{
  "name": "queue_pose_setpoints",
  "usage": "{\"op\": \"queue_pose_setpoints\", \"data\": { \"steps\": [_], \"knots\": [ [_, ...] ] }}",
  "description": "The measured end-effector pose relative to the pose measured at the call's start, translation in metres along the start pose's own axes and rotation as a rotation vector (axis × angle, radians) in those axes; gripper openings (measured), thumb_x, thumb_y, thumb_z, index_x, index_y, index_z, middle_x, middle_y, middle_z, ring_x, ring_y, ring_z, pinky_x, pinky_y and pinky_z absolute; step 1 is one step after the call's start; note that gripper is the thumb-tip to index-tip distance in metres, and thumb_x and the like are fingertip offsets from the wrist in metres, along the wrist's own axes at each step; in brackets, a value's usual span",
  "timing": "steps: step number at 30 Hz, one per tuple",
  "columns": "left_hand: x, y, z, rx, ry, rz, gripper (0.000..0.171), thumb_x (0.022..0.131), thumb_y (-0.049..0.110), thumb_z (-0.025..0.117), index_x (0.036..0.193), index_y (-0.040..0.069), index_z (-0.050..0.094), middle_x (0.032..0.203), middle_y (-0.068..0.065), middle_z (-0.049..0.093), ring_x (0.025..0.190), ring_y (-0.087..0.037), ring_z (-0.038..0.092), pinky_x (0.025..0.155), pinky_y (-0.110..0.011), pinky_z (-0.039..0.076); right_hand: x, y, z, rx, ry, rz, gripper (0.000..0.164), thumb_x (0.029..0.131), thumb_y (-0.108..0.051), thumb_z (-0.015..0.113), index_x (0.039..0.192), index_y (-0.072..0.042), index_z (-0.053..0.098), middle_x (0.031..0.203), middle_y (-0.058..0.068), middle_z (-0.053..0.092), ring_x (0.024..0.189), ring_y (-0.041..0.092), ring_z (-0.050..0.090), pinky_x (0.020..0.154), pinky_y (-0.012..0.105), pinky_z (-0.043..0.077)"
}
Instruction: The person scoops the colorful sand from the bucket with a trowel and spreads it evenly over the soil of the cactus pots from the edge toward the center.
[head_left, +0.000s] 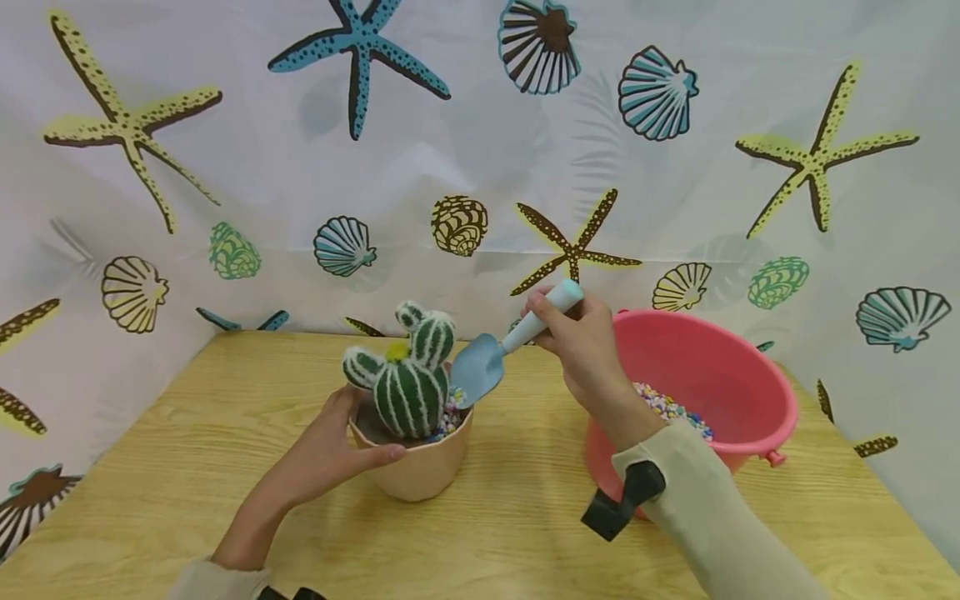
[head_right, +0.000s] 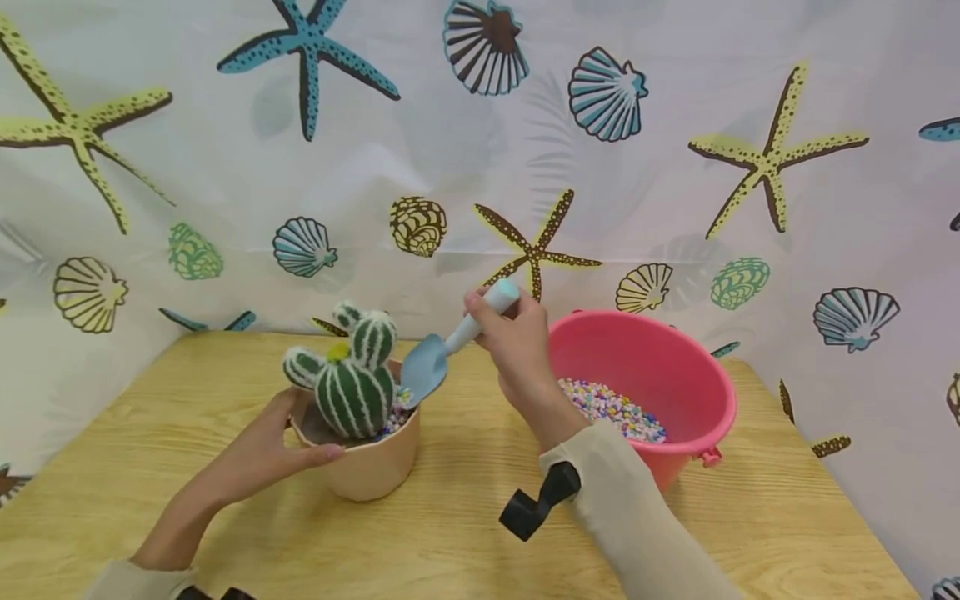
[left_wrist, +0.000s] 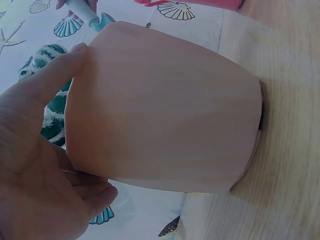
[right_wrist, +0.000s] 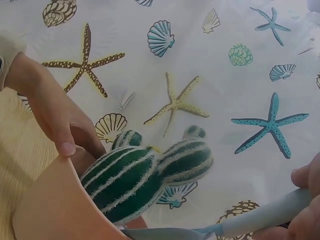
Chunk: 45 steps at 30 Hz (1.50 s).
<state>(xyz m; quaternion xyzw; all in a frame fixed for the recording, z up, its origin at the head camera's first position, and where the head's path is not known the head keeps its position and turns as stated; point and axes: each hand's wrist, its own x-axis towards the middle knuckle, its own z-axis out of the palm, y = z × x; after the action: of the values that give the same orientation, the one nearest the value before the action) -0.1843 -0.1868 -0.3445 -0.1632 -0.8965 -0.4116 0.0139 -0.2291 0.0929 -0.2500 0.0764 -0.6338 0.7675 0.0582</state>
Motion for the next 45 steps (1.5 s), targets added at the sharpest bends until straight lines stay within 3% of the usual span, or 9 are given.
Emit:
{"op": "queue_pose_setpoints", "data": {
  "steps": [9, 17, 24, 30, 35, 45],
  "knots": [
    [0.000, -0.001, 0.000, -0.023, -0.014, -0.016, 0.088, 0.083, 0.041, 0.072, 0.145, -0.002, 0.026, 0.144, -0.026, 0.030, 0.133, -0.042, 0.031, 0.103, -0.062, 0.032, 0.000, -0.004, 0.009, -0.120, 0.013, -0.128, 0.014, 0.095, -0.009, 0.058, 0.102, 0.003, 0.056, 0.097, 0.009, 0.062, 0.094, 0.024, 0.062, 0.088, 0.045, 0.053],
    [0.002, 0.000, 0.000, -0.029, -0.014, -0.006, 0.081, 0.083, 0.042, 0.072, 0.140, 0.001, 0.033, 0.140, -0.024, 0.034, 0.131, -0.039, 0.034, 0.102, -0.060, 0.034, -0.002, 0.000, 0.015, -0.168, -0.057, -0.099, 0.017, 0.096, -0.008, 0.055, 0.106, 0.006, 0.053, 0.100, 0.013, 0.057, 0.104, 0.032, 0.060, 0.088, 0.044, 0.053],
    [0.004, 0.002, -0.001, -0.017, -0.014, 0.009, 0.083, 0.083, 0.041, 0.072, 0.142, 0.000, 0.031, 0.142, -0.025, 0.032, 0.132, -0.041, 0.033, 0.103, -0.061, 0.033, 0.001, -0.006, 0.011, -0.226, -0.009, -0.144, 0.016, 0.096, -0.009, 0.056, 0.104, 0.005, 0.054, 0.096, 0.011, 0.060, 0.092, 0.021, 0.061, 0.082, 0.041, 0.056],
    [0.003, -0.001, -0.002, -0.017, -0.011, 0.019, 0.075, 0.083, 0.037, 0.073, 0.138, 0.000, 0.036, 0.137, -0.023, 0.037, 0.127, -0.038, 0.038, 0.098, -0.058, 0.037, 0.002, -0.007, 0.006, -0.208, 0.002, -0.136, 0.015, 0.096, -0.008, 0.055, 0.104, 0.004, 0.053, 0.096, 0.011, 0.060, 0.088, 0.015, 0.062, 0.082, 0.041, 0.056],
    [0.001, -0.002, -0.003, -0.005, -0.010, 0.012, 0.078, 0.084, 0.038, 0.072, 0.141, 0.001, 0.033, 0.142, -0.024, 0.035, 0.133, -0.042, 0.033, 0.099, -0.063, 0.035, 0.003, -0.008, 0.001, -0.172, 0.029, -0.129, 0.014, 0.096, -0.007, 0.055, 0.105, 0.002, 0.049, 0.096, 0.012, 0.059, 0.087, 0.015, 0.063, 0.081, 0.044, 0.056],
    [0.000, 0.001, -0.009, 0.026, -0.029, 0.011, 0.078, 0.087, 0.039, 0.069, 0.142, -0.001, 0.032, 0.141, -0.027, 0.036, 0.132, -0.043, 0.034, 0.098, -0.062, 0.038, 0.006, -0.016, -0.011, -0.162, 0.098, -0.099, 0.021, 0.097, -0.011, 0.055, 0.110, 0.005, 0.051, 0.107, 0.019, 0.061, 0.099, 0.026, 0.066, 0.085, 0.041, 0.054]
  ]
}}
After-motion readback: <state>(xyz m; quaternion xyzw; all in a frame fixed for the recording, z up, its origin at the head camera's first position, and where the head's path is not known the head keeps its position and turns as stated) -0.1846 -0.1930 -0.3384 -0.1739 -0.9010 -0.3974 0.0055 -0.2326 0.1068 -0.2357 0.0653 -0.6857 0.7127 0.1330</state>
